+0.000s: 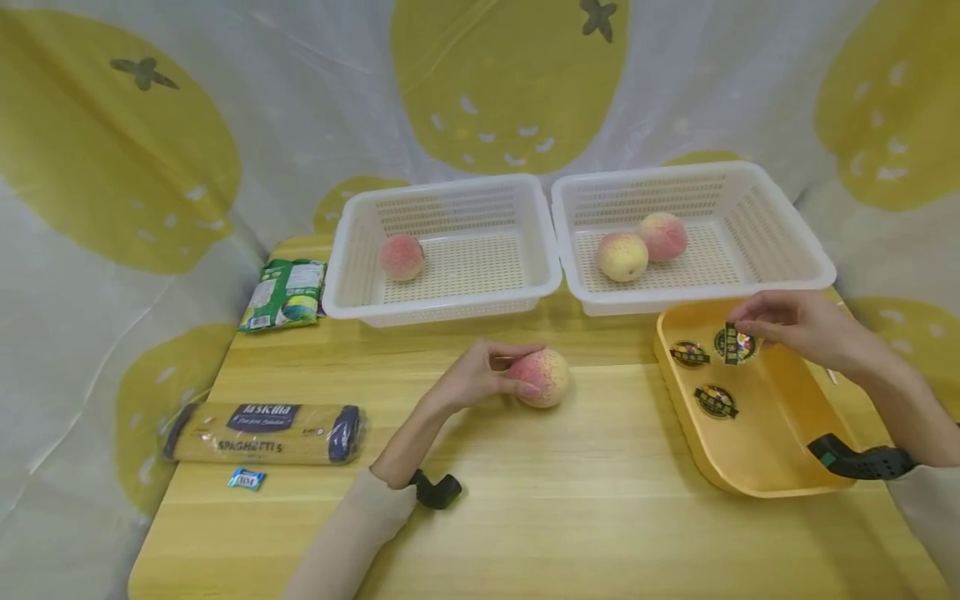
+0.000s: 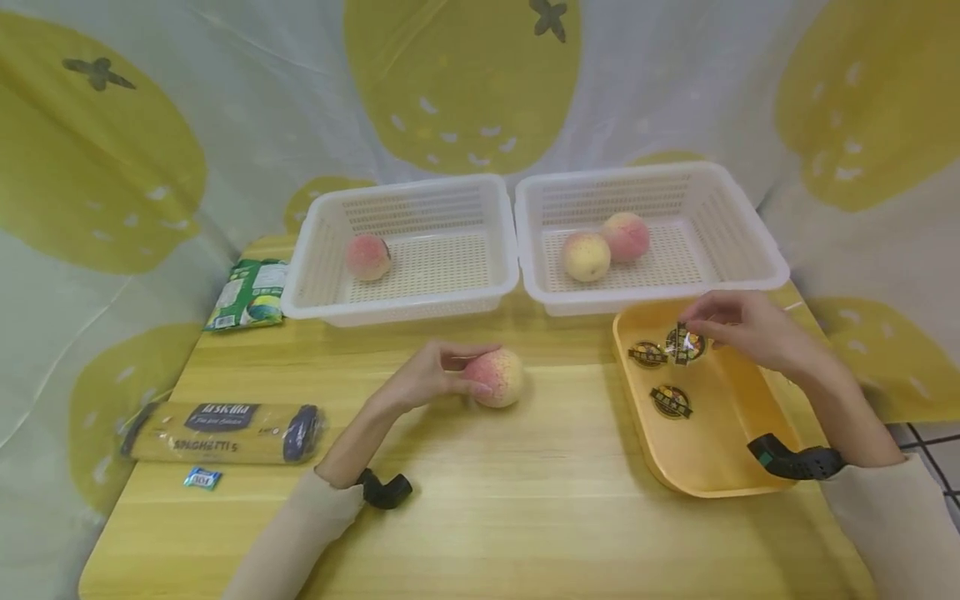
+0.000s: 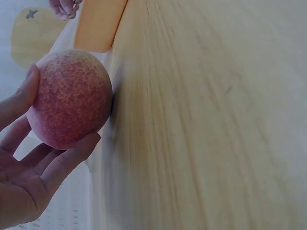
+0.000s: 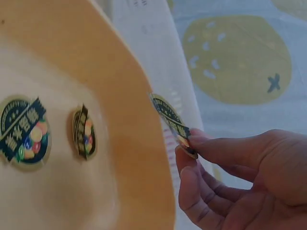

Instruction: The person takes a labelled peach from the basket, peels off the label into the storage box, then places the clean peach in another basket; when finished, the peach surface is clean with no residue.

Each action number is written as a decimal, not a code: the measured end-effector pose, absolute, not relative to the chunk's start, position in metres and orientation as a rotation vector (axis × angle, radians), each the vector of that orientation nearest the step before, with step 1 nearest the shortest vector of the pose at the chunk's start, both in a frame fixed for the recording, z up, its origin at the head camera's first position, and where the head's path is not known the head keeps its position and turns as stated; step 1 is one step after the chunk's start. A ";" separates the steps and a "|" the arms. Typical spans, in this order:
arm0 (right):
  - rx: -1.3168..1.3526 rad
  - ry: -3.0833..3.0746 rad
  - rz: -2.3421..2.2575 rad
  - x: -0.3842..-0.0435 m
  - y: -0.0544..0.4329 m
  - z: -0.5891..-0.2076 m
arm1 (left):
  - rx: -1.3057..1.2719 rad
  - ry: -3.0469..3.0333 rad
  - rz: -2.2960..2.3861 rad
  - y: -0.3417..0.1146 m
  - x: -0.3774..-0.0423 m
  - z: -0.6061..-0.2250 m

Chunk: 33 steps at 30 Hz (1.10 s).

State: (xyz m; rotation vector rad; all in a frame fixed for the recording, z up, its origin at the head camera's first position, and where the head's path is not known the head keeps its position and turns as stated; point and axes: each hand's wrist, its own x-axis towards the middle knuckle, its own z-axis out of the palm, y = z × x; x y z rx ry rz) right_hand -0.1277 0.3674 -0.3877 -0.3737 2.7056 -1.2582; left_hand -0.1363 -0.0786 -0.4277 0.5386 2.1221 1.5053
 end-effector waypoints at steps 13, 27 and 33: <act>-0.429 2.746 -0.951 -0.143 0.365 -0.415 | 0.541 2.102 1.544 -0.080 -0.137 -0.430; -0.390 2.792 -0.914 -0.142 0.362 -0.418 | 0.539 2.093 1.552 -0.079 -0.138 -0.432; -0.358 2.719 -1.129 -0.138 0.372 -0.410 | 0.547 2.094 1.554 -0.079 -0.138 -0.432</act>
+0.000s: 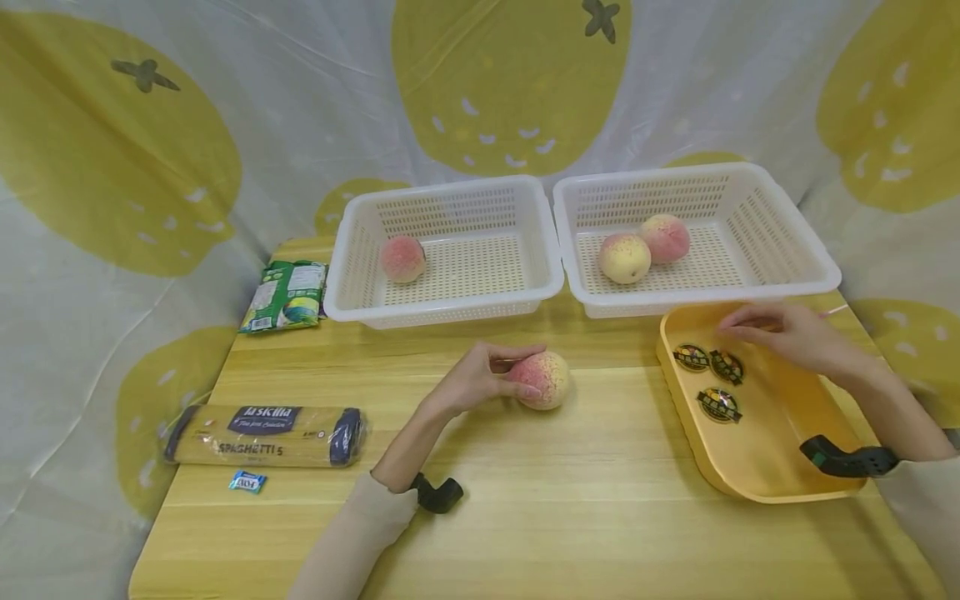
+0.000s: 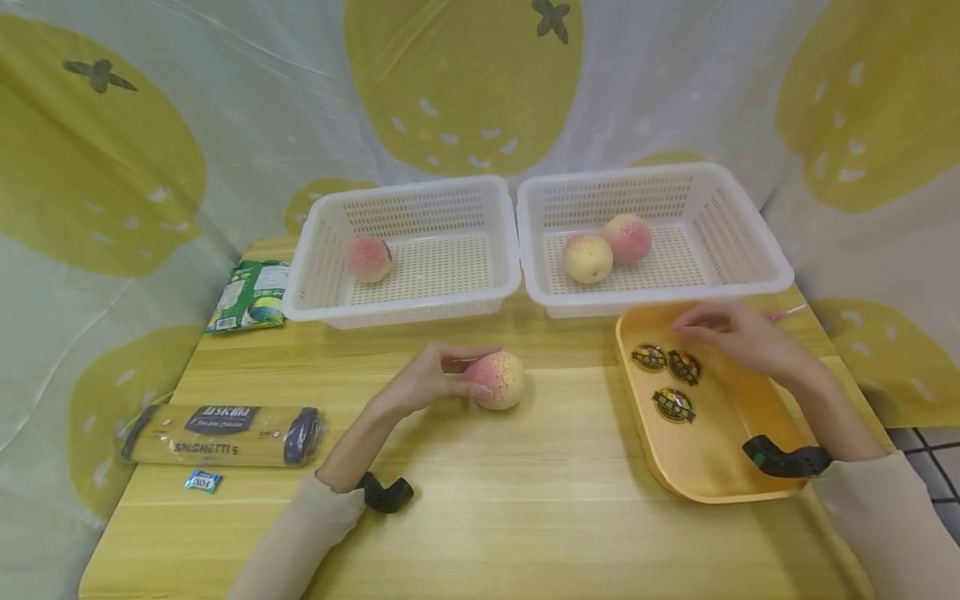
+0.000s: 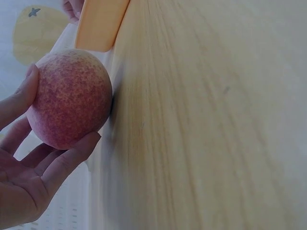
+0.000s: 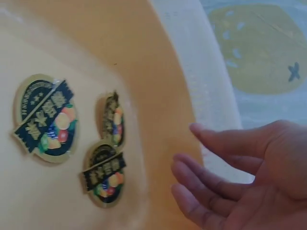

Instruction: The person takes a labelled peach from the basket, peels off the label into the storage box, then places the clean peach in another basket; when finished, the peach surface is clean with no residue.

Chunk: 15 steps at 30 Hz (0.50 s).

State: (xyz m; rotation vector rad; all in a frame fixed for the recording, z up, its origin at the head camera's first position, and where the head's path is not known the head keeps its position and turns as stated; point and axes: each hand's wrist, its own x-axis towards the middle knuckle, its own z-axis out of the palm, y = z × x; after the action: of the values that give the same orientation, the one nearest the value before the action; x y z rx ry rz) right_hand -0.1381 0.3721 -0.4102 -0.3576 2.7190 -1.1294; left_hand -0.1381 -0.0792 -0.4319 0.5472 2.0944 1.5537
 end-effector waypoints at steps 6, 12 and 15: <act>-0.324 2.605 -1.249 -0.133 0.383 -0.390 | 0.562 2.104 1.544 -0.082 -0.136 -0.432; -0.177 2.741 -1.285 -0.142 0.404 -0.377 | 0.563 2.112 1.534 -0.082 -0.135 -0.432; -0.203 2.792 -1.292 -0.155 0.418 -0.379 | 0.569 2.124 1.523 -0.082 -0.134 -0.431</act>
State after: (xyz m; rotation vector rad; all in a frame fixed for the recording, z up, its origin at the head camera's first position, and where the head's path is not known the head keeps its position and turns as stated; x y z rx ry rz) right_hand -0.1546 0.4180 -0.3786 -0.2027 2.7922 -1.2916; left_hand -0.1340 -0.0818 -0.4311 0.5692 2.1236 1.5235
